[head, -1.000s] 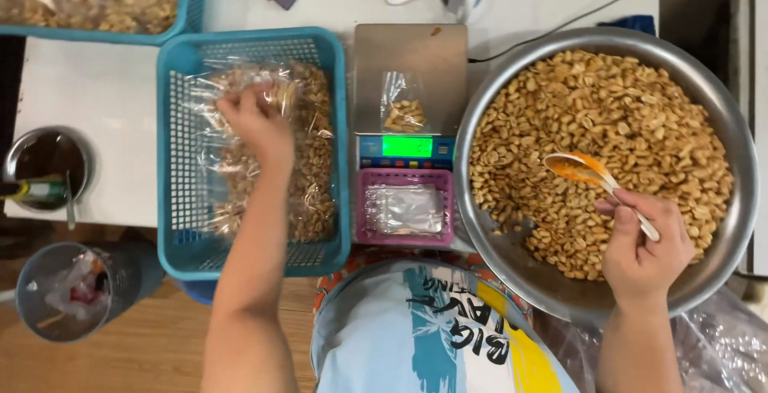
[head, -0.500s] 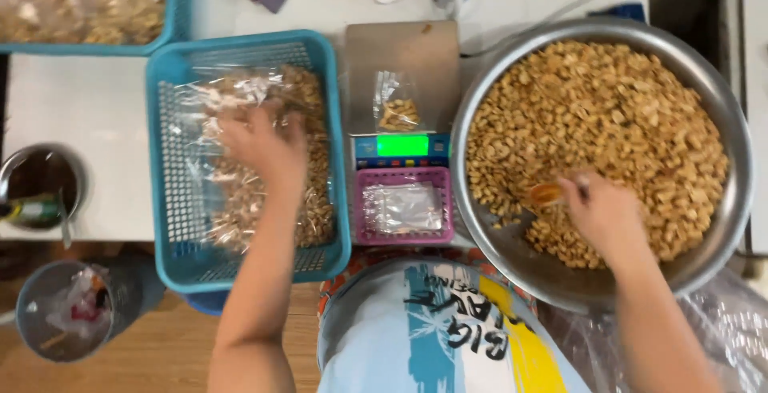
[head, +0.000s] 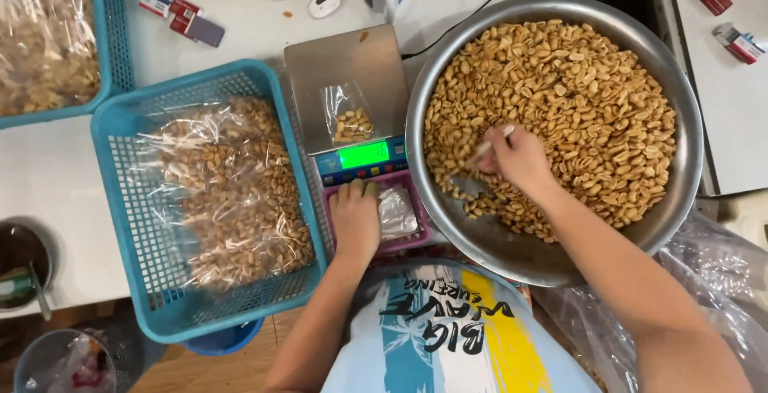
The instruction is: The person scoops roasted peanuts from a large metal bowl using a spoon and places them into small plastic bags, then places the bags on a digital scale to check their weight.
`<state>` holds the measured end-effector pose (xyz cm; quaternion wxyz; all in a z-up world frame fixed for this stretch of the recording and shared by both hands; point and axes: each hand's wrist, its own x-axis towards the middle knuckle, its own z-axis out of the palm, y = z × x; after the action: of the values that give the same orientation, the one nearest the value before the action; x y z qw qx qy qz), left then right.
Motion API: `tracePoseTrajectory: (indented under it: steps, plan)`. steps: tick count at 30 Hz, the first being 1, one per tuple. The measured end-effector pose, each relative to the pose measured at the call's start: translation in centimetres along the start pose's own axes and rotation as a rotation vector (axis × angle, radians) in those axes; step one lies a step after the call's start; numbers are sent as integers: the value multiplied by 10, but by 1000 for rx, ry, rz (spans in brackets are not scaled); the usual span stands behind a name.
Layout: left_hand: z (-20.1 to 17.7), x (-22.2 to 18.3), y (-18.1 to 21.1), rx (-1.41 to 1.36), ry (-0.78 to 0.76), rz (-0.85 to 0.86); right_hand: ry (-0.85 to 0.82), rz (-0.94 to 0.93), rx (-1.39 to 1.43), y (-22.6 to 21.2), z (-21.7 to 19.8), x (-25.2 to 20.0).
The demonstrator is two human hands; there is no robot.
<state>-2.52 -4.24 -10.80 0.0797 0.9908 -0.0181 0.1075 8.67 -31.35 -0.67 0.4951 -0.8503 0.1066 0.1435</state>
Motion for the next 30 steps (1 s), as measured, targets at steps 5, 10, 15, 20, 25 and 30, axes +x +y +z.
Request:
tracePoseTrajectory:
  steps: [5,10,15,20,25,30]
  plan:
    - [-24,-3,-2,-284,26,12,9,-56,425,9,-1,6]
    - [-72,20,-9,-930,-57,-379,-19,-112,413,20,-29,-9]
    - [-95,68,1,-1290,-294,-462,40,-159,408,37,-50,-29]
    - [-91,94,23,-1553,-519,-370,93,-200,383,46,-58,-40]
    - [-95,110,41,-1544,-624,-287,108,-201,436,45,-72,-48]
    - [-80,118,49,-1527,-702,-154,187,-287,412,30,-95,-57]
